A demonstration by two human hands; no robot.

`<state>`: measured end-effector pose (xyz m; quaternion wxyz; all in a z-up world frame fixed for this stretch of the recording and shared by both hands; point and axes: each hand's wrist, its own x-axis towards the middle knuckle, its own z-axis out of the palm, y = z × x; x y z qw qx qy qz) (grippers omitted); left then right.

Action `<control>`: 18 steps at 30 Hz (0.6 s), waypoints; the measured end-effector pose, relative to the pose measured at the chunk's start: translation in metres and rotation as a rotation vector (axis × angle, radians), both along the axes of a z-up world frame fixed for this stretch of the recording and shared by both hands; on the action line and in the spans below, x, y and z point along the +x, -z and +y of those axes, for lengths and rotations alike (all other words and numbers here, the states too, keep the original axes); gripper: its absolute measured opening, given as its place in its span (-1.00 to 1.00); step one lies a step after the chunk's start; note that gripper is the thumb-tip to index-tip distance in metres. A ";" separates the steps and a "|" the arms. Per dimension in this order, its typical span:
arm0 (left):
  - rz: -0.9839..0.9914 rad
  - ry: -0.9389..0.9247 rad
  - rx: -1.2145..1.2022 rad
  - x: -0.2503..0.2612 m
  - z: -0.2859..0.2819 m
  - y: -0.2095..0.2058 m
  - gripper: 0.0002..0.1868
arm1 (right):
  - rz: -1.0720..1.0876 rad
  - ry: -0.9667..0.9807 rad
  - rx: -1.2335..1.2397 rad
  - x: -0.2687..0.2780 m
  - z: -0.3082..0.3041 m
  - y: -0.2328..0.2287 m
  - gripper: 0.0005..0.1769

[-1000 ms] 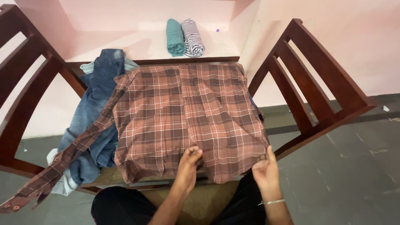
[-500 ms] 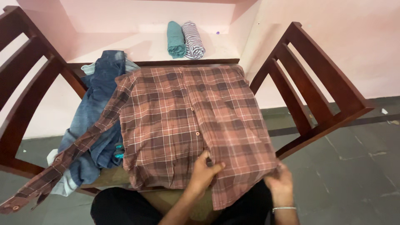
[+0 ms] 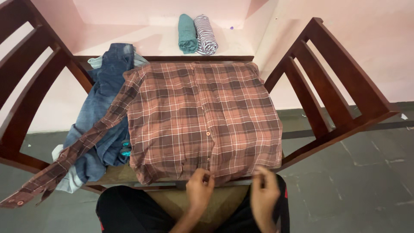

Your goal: The person buttons a light blue polka-dotted shirt, folds it into a compact roll, and places it on a shelf. They then button and fold a brown plaid shirt in the same manner.

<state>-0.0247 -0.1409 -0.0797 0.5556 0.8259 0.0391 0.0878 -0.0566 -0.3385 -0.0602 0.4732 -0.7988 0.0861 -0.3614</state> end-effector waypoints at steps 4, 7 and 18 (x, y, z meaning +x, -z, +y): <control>-0.377 0.104 0.201 -0.023 -0.009 -0.021 -0.71 | 0.133 -0.288 -0.130 0.001 0.059 -0.045 -0.69; -0.286 0.145 0.037 -0.025 -0.014 -0.017 -0.65 | 0.358 -0.300 0.004 0.013 0.075 -0.057 -0.59; -0.206 0.358 0.050 0.006 0.007 0.012 -0.76 | 0.092 -0.261 -0.320 0.039 0.072 -0.051 -0.66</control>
